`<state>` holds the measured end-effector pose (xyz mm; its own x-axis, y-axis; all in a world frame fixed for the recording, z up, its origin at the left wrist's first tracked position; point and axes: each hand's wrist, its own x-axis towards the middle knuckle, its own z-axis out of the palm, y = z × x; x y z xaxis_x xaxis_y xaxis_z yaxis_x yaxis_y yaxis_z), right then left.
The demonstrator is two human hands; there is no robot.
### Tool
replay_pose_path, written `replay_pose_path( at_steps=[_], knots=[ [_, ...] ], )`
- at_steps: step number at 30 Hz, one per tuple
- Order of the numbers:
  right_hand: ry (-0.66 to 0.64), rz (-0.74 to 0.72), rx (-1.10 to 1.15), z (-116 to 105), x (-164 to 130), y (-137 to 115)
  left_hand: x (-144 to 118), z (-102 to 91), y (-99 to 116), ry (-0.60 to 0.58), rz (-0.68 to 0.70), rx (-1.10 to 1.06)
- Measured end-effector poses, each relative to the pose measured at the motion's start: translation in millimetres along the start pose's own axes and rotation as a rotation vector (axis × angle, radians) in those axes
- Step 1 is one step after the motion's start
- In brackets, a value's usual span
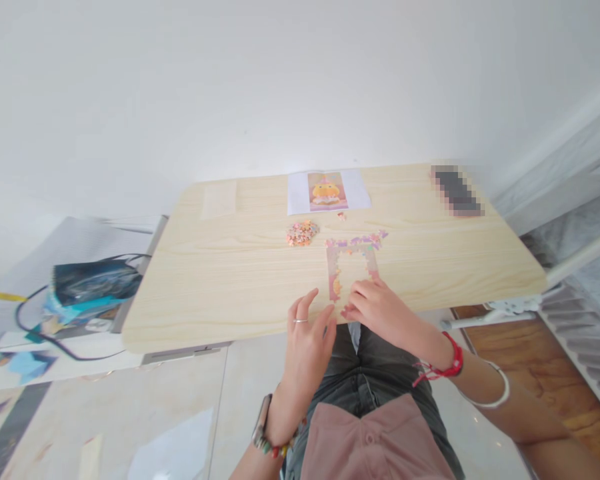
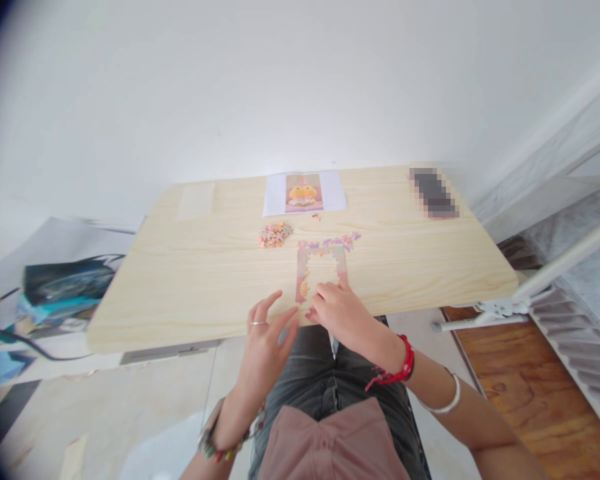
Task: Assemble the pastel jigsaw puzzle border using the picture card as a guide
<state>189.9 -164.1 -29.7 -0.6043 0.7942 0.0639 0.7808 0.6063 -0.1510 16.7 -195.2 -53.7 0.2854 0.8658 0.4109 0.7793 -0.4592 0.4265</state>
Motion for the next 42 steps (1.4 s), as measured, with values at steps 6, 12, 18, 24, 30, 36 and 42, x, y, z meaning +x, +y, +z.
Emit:
replay_pose_path(
  at_steps=[6, 12, 18, 24, 30, 36, 42],
  knots=[
    [0.034, 0.02, 0.057, 2.2, -3.0, 0.0, 2.9, 4.7, 3.3, 0.006, -0.009, -0.002],
    [0.085, -0.022, 0.078, 5.5, -1.3, 0.5, 11.1, 5.9, -1.5, 0.057, 0.024, 0.004],
    [0.136, 0.043, 0.062, 5.2, -3.4, -2.9, 14.5, 10.7, 1.6, 0.042, 0.079, -0.015],
    [0.268, 0.197, 0.098, 16.0, -19.3, -18.7, 18.0, 12.1, 7.8, 0.012, 0.064, 0.022],
    [0.455, 0.254, 0.09, 33.9, -20.0, -25.7, 18.0, 17.4, 3.8, 0.045, 0.095, 0.028],
    [0.309, 0.217, 0.052, 21.8, -17.2, -16.9, 12.4, 11.3, 7.3, 0.006, 0.085, -0.047],
    [0.319, 0.285, 0.099, 12.0, -27.6, -13.6, 8.0, 7.4, 11.1, -0.07, 0.055, -0.084]
  ],
)
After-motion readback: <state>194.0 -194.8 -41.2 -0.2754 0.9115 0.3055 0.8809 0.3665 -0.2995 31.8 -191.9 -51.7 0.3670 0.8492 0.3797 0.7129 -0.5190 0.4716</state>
